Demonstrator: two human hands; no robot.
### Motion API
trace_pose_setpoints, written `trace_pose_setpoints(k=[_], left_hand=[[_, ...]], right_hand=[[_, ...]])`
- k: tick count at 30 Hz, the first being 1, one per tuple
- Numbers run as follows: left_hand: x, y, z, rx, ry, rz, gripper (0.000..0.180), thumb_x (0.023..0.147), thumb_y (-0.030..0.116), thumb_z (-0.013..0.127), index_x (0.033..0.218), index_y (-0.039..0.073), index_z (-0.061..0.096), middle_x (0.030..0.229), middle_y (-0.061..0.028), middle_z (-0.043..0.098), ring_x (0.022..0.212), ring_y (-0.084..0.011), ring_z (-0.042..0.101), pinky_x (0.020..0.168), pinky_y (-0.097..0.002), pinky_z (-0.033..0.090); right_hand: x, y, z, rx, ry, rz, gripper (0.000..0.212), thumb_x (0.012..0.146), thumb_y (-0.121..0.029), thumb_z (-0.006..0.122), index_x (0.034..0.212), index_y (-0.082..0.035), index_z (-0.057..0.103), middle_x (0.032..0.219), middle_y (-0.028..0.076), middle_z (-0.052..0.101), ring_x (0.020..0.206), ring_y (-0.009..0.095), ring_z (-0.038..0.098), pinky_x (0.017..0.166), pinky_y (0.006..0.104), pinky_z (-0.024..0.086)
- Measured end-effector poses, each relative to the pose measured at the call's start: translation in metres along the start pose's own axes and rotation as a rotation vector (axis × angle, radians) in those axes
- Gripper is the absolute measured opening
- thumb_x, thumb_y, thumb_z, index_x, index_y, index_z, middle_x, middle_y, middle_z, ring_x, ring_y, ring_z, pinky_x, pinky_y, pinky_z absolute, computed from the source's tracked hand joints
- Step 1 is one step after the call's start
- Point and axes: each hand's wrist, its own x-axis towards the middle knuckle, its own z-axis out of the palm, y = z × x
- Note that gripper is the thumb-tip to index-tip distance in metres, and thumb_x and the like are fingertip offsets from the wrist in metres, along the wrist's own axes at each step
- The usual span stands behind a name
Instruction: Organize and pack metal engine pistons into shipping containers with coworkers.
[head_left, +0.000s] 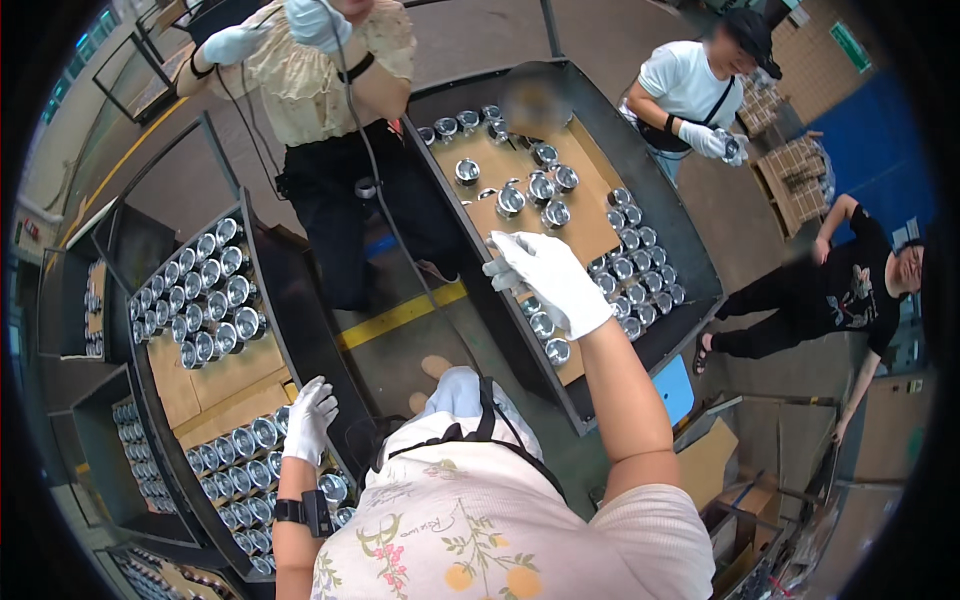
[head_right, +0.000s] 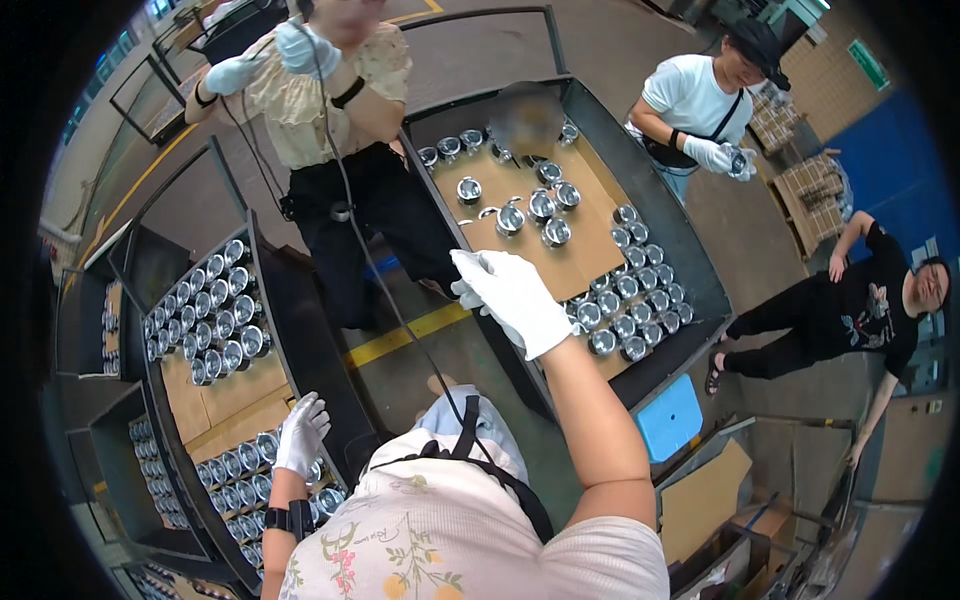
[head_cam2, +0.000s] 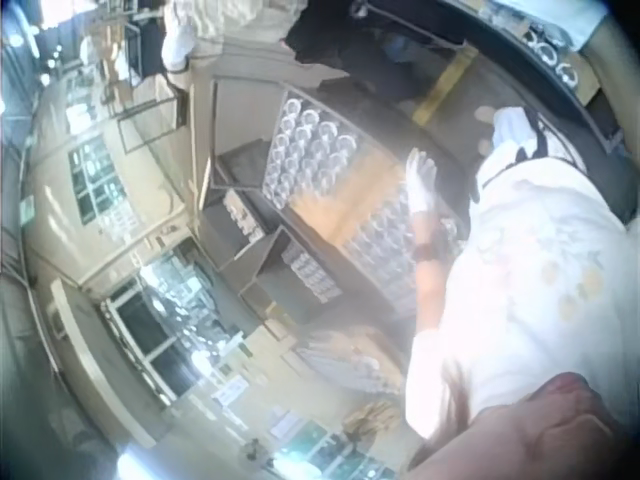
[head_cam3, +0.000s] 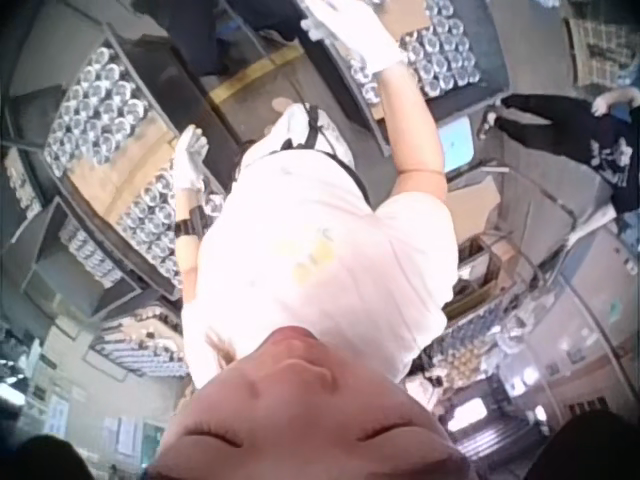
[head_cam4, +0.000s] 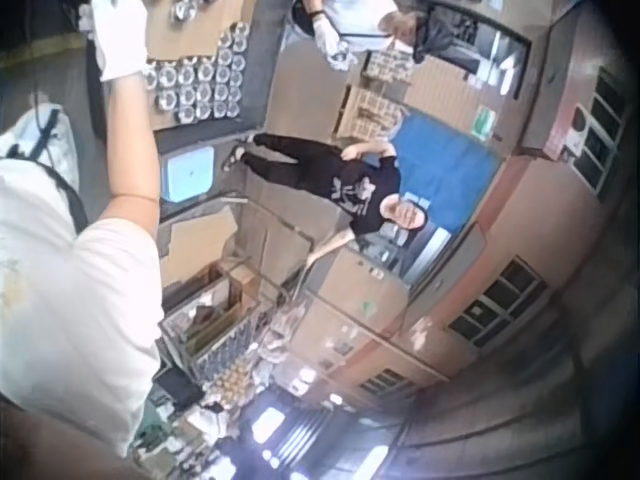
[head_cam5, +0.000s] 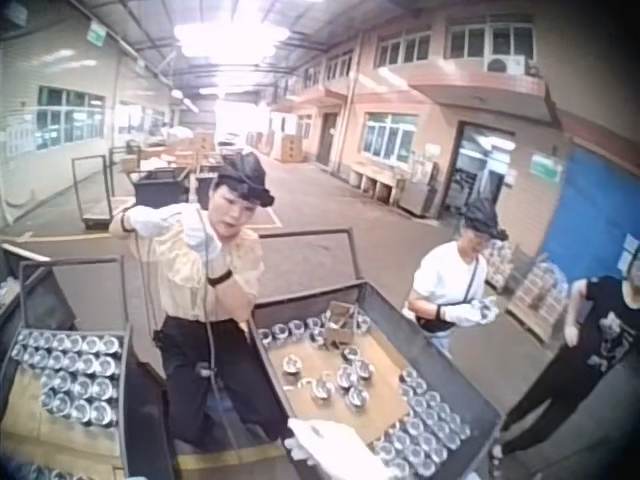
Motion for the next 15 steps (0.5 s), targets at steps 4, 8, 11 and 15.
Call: trace_pose_setpoints(k=[4,8,11,15], left_hand=[[-0.009,0.006,-0.006,0.005,0.026,-0.011,0.029,0.09,0.026,0.056,0.117,0.015,0.055,0.101,0.001,0.06,0.083,-0.0126,0.056,0.077,-0.031,0.045],[-0.008,0.012,0.013,0.011,0.018,-0.007,0.03,0.089,0.024,0.057,0.117,0.013,0.055,0.098,0.0006,0.061,0.081,-0.0124,0.057,0.075,-0.0312,0.046],[-0.007,0.013,0.027,-0.03,-0.032,0.022,0.024,0.088,0.022,0.058,0.11,0.014,0.057,0.095,-0.0006,0.063,0.078,-0.0131,0.059,0.075,-0.0319,0.047],[-0.005,0.01,0.043,-0.084,-0.091,0.036,0.023,0.089,0.023,0.057,0.11,0.015,0.057,0.096,0.0005,0.063,0.079,-0.0129,0.059,0.075,-0.0309,0.047]], right_hand=[[-0.001,0.01,-0.002,0.072,0.013,0.044,0.046,0.089,-0.038,0.056,0.109,0.004,0.059,0.086,0.014,0.067,0.069,0.014,0.061,0.06,0.0251,0.047],[-0.002,0.009,0.002,0.165,0.057,0.038,0.044,0.091,-0.036,0.055,0.106,0.005,0.059,0.081,0.011,0.065,0.063,0.009,0.059,0.056,0.0208,0.044],[-0.001,0.001,0.005,0.167,0.098,-0.014,0.041,0.092,-0.035,0.054,0.101,0.004,0.061,0.075,0.007,0.063,0.058,0.006,0.055,0.051,0.0182,0.04],[0.003,-0.007,0.015,0.144,0.092,-0.071,0.038,0.093,-0.035,0.052,0.088,0.0,0.063,0.061,0.001,0.055,0.047,0.005,0.046,0.044,0.0185,0.034]])
